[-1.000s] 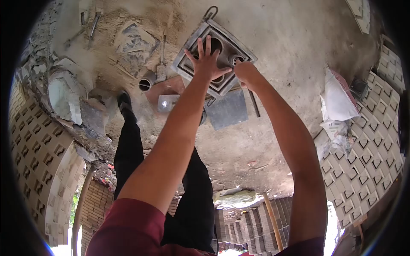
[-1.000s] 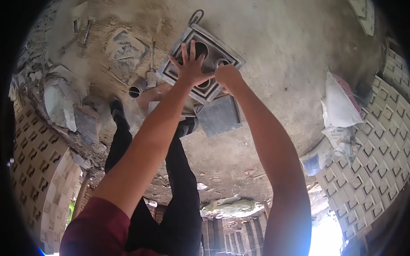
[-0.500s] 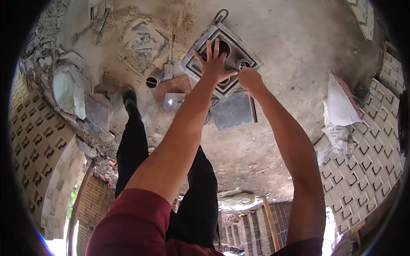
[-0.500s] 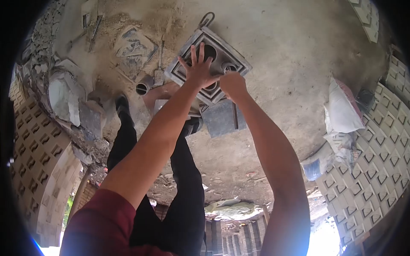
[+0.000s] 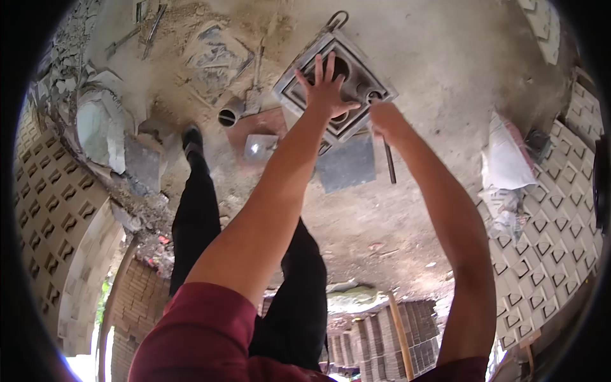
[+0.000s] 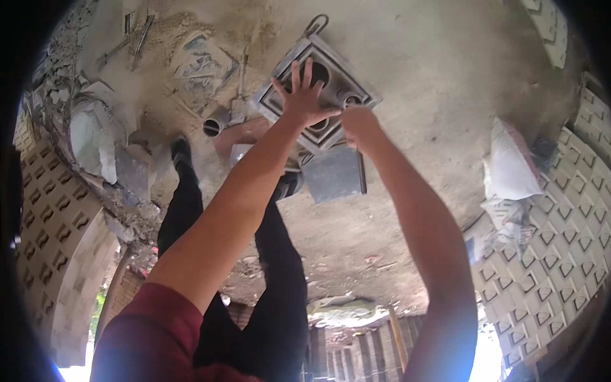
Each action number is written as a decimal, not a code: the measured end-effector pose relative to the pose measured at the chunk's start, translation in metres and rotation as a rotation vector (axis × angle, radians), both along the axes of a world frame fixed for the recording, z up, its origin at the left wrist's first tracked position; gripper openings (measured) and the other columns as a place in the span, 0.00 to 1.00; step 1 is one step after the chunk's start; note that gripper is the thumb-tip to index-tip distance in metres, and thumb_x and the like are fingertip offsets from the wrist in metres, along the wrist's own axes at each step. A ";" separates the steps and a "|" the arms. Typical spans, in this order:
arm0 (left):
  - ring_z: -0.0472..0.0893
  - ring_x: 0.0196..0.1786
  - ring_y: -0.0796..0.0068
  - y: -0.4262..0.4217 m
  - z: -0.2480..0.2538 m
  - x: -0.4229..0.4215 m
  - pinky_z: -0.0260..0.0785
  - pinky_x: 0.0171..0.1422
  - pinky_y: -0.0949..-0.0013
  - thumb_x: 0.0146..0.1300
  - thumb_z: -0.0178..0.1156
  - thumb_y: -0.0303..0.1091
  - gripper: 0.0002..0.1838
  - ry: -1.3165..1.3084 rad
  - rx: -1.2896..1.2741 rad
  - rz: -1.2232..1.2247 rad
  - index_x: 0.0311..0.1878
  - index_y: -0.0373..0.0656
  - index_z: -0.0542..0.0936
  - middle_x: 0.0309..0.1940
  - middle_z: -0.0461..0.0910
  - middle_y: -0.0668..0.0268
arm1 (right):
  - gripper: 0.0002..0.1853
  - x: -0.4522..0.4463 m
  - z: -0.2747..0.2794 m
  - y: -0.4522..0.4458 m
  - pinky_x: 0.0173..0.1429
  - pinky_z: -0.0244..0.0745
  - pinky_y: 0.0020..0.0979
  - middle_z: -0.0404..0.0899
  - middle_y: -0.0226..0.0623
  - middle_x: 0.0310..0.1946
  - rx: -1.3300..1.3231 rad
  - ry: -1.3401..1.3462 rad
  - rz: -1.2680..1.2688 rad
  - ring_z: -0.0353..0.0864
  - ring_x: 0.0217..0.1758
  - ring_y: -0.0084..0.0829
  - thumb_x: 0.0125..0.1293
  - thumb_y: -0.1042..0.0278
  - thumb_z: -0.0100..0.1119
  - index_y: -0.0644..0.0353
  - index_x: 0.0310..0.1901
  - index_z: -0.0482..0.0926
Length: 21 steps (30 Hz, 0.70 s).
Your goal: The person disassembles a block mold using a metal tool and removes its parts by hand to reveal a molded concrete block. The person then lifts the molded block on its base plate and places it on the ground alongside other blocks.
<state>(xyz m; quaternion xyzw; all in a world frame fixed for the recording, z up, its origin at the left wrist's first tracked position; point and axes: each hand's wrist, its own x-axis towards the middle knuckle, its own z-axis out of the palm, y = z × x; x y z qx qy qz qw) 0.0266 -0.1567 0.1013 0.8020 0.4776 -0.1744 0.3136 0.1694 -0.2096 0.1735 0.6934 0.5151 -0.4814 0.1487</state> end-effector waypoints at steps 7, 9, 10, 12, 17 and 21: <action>0.16 0.76 0.50 0.004 0.004 0.007 0.22 0.62 0.15 0.45 0.57 0.77 0.52 0.064 0.022 -0.025 0.69 0.51 0.66 0.76 0.18 0.60 | 0.13 0.018 0.001 -0.001 0.34 0.80 0.37 0.81 0.52 0.30 0.038 -0.079 0.123 0.84 0.32 0.46 0.62 0.66 0.56 0.68 0.41 0.77; 0.15 0.75 0.49 0.007 0.006 0.009 0.21 0.61 0.14 0.45 0.57 0.77 0.53 0.069 -0.013 -0.026 0.68 0.50 0.67 0.76 0.17 0.60 | 0.15 0.010 0.030 0.018 0.38 0.81 0.38 0.81 0.52 0.33 -0.159 -0.132 0.123 0.85 0.39 0.46 0.64 0.62 0.56 0.69 0.42 0.76; 0.14 0.75 0.48 0.006 0.004 0.008 0.21 0.61 0.14 0.44 0.58 0.78 0.53 0.051 -0.015 -0.015 0.68 0.49 0.67 0.76 0.17 0.60 | 0.17 0.007 0.044 0.007 0.42 0.81 0.39 0.81 0.53 0.35 -0.059 -0.233 0.000 0.84 0.42 0.48 0.66 0.60 0.55 0.70 0.43 0.75; 0.15 0.75 0.48 0.003 0.001 0.005 0.20 0.61 0.14 0.42 0.59 0.78 0.54 0.041 0.006 -0.017 0.68 0.49 0.67 0.76 0.18 0.60 | 0.21 0.000 0.062 -0.010 0.46 0.80 0.42 0.81 0.56 0.38 0.067 -0.375 -0.157 0.82 0.45 0.53 0.68 0.55 0.53 0.71 0.44 0.73; 0.16 0.75 0.48 0.001 -0.001 0.004 0.20 0.61 0.14 0.42 0.59 0.79 0.55 0.013 0.010 -0.010 0.68 0.50 0.67 0.76 0.20 0.60 | 0.20 -0.010 0.056 -0.021 0.46 0.80 0.45 0.81 0.58 0.37 0.084 -0.378 -0.198 0.82 0.43 0.55 0.70 0.56 0.49 0.72 0.43 0.72; 0.16 0.75 0.48 0.003 0.002 0.005 0.21 0.62 0.14 0.43 0.58 0.78 0.54 0.044 -0.007 -0.018 0.68 0.50 0.66 0.76 0.19 0.60 | 0.19 -0.007 0.049 -0.022 0.46 0.78 0.46 0.80 0.60 0.36 0.194 -0.282 -0.157 0.82 0.41 0.57 0.72 0.58 0.46 0.72 0.42 0.73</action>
